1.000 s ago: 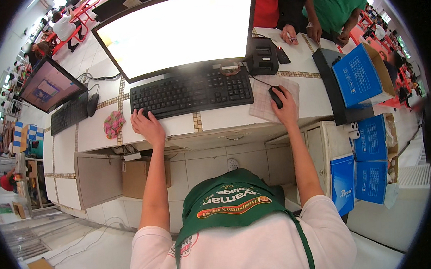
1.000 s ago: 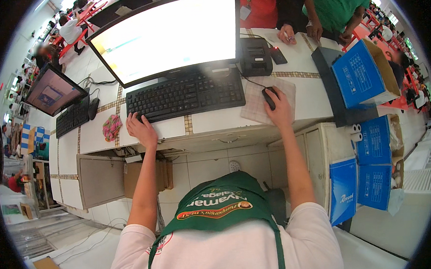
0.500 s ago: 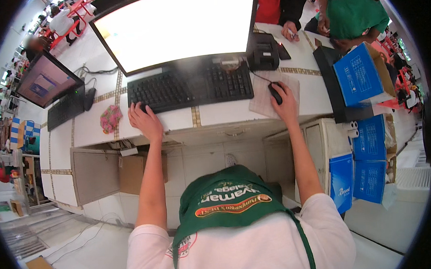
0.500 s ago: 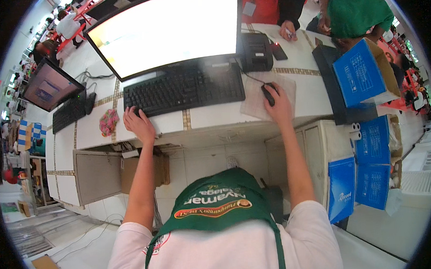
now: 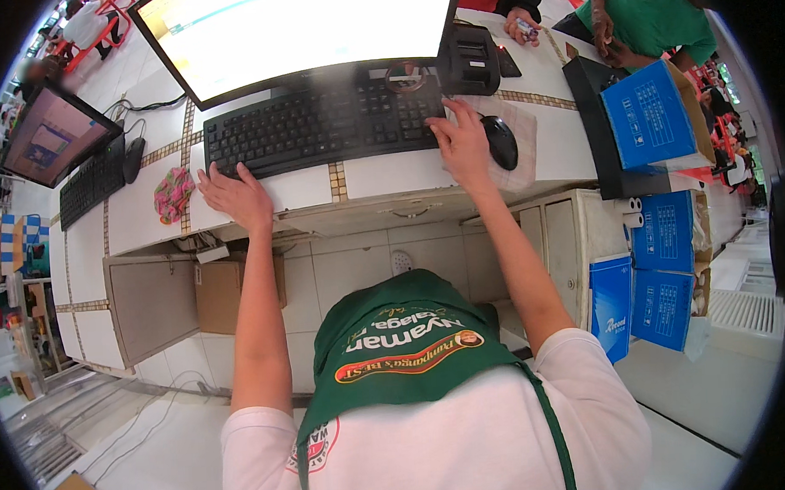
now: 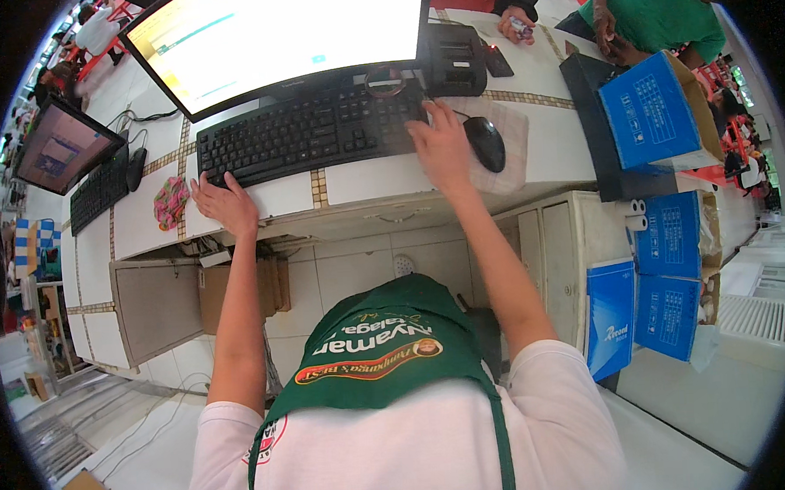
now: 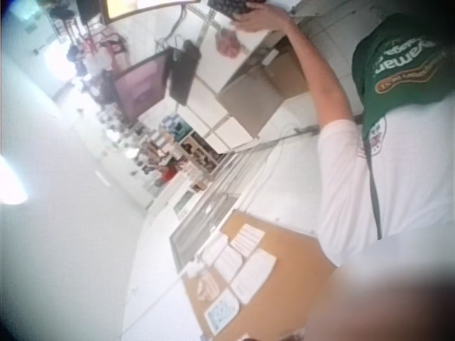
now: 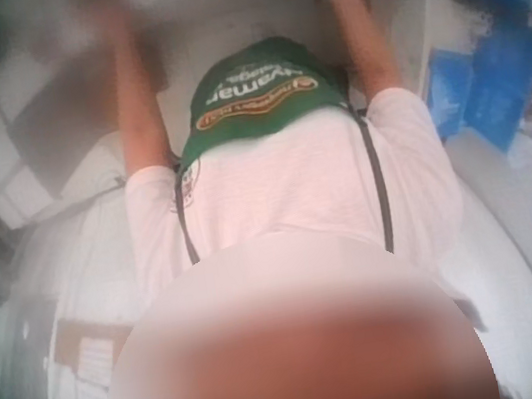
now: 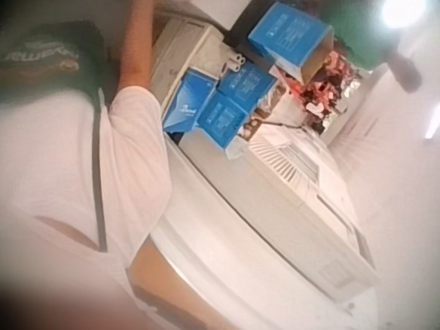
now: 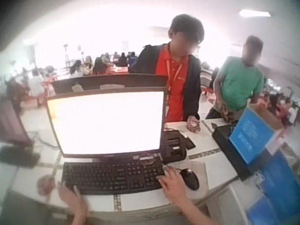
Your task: The person operates a point-of-sale system, types on a keyboard, and uses a mouse to process transactions. They count and organize banknotes, open and close a cash drawer, and hand change to customers in a cafeteria setting.
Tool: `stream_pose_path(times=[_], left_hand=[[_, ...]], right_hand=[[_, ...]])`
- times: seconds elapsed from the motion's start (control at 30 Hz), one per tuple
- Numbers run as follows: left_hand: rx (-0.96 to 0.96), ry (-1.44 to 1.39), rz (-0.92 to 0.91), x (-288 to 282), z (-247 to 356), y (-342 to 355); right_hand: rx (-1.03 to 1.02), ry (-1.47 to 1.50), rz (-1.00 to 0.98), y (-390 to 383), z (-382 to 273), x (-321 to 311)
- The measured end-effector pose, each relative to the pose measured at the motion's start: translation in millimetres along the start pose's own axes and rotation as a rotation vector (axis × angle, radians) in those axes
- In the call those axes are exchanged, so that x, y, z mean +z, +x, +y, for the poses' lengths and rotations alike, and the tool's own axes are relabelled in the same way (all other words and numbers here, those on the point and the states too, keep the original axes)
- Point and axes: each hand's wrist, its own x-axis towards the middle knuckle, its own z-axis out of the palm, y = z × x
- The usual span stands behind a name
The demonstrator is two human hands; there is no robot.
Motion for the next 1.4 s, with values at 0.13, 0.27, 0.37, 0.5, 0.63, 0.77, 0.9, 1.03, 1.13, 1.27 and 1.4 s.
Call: stream_pose_path(times=[0.13, 0.27, 0.37, 0.5, 0.63, 0.77, 0.9, 1.03, 1.13, 1.27, 1.4], left_hand=[[-0.004, -0.016, -0.029, 0.2, 4.4, -1.7], [-0.008, -0.018, -0.043, 0.5, 2.4, 0.3], [-0.022, -0.030, -0.058, -0.2, -0.7, 2.4], [-0.011, -0.043, -0.048, -2.6, 3.9, 0.4], [-0.014, -0.081, -0.053, -4.6, 9.1, -2.3], [-0.024, -0.078, -0.068, -5.4, 4.9, 0.5], [-0.055, -0.040, -0.139, -5.6, 1.6, 3.6], [-0.038, -0.065, -0.078, -7.0, 7.0, 1.7], [-0.041, -0.061, -0.080, -8.6, 10.5, -0.4], [-0.048, -0.069, -0.094, -8.3, 6.0, 2.3], [-0.056, -0.042, -0.135, -6.6, 3.3, 3.1]], right_hand=[[0.011, -0.119, -0.033, 1.3, -1.9, 8.2], [-0.028, -0.059, 0.055, 1.8, -12.8, 9.5], [-0.022, 0.027, 0.109, 1.2, -20.6, 9.3], [0.051, 0.107, 0.160, 1.1, -21.8, 10.5], [0.171, 0.260, 0.150, 0.0, -18.7, 15.5], [0.100, 0.105, 0.106, -2.2, -18.4, 21.9], [0.006, -0.089, 0.076, -3.3, -15.6, 24.1], [0.071, -0.021, 0.179, -4.6, -10.7, 21.5], [0.142, -0.037, 0.001, -4.9, -8.3, 17.7], [0.357, 0.299, -0.030, -0.1, -2.7, 11.0], [0.401, 0.399, -0.032, 8.2, 3.5, 9.0]])
